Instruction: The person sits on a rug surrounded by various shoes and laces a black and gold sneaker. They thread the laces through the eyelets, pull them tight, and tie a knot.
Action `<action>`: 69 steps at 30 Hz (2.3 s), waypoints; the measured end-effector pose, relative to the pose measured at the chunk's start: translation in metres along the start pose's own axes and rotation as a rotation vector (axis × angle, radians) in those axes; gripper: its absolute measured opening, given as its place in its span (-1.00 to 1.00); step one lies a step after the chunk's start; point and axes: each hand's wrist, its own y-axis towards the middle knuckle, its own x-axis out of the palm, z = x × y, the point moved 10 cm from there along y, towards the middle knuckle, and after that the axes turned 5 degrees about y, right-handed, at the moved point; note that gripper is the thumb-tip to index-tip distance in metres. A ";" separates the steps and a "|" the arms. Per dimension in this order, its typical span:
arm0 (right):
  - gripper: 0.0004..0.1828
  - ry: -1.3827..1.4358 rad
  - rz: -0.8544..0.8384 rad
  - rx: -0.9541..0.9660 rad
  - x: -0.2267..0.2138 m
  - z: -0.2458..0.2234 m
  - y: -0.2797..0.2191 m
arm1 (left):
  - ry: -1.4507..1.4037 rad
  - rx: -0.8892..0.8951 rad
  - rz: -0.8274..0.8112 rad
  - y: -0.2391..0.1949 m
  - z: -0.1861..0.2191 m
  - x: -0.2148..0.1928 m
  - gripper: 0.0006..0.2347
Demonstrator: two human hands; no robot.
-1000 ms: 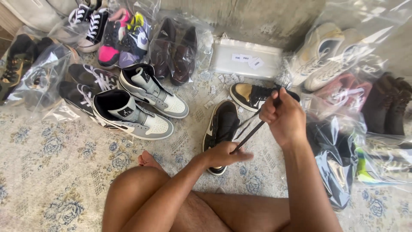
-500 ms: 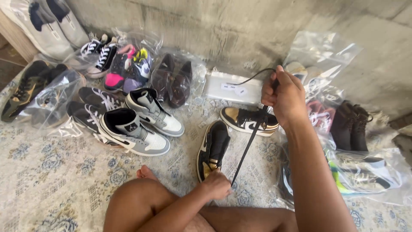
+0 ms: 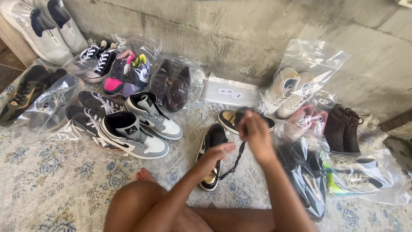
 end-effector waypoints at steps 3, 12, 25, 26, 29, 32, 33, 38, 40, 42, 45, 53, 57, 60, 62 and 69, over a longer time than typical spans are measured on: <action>-0.51 -0.053 -0.093 0.178 0.036 0.056 -0.037 | -0.817 0.095 -0.207 0.010 -0.025 0.007 -0.53; -0.65 -0.184 -0.339 0.235 0.065 0.133 -0.087 | -0.701 -0.050 -0.007 0.024 -0.065 -0.007 -0.62; -0.69 -0.138 -0.244 0.261 0.040 0.158 -0.085 | -0.526 0.094 0.148 0.043 -0.068 -0.030 -0.73; -0.67 -0.117 -0.250 0.268 0.039 0.158 -0.083 | -0.542 0.134 0.127 0.043 -0.062 -0.030 -0.74; -0.71 0.019 -0.205 0.321 0.038 0.161 -0.079 | -0.475 0.155 0.143 0.044 -0.057 -0.030 -0.74; -0.62 0.198 -0.083 0.319 0.036 0.160 -0.073 | -0.319 0.053 0.226 0.038 -0.050 -0.029 -0.73; -0.64 0.263 -0.023 0.269 0.033 0.156 -0.068 | -0.246 -0.026 0.283 0.034 -0.050 -0.031 -0.73; -0.75 0.290 0.124 0.231 0.029 0.158 -0.065 | -0.190 0.070 0.261 0.040 -0.049 -0.024 -0.71; -0.77 0.273 0.179 0.213 0.026 0.157 -0.065 | -0.138 0.117 0.243 0.042 -0.045 -0.023 -0.68; -0.74 0.241 0.229 0.222 0.021 0.157 -0.066 | -0.240 0.059 0.268 0.044 -0.052 -0.026 -0.58; -0.72 0.038 0.211 0.132 0.015 0.163 -0.060 | -0.166 0.015 0.405 0.047 -0.056 -0.047 -0.65; -0.72 -0.137 0.211 -0.012 0.008 0.138 -0.053 | -0.356 0.033 0.439 0.044 -0.063 -0.064 -0.70; -0.62 -0.226 0.163 -0.139 0.008 0.130 -0.050 | -0.423 0.011 0.342 0.053 -0.073 -0.062 -0.76; -0.66 -0.289 0.171 -0.207 0.006 0.120 -0.050 | -0.407 -0.034 0.253 0.055 -0.068 -0.056 -0.72; -0.65 -0.303 0.165 -0.245 0.008 0.113 -0.050 | -0.389 -0.048 0.213 0.056 -0.063 -0.051 -0.69; -0.68 -0.318 0.161 -0.331 0.008 0.107 -0.052 | -0.284 -0.008 0.099 0.054 -0.046 -0.044 -0.53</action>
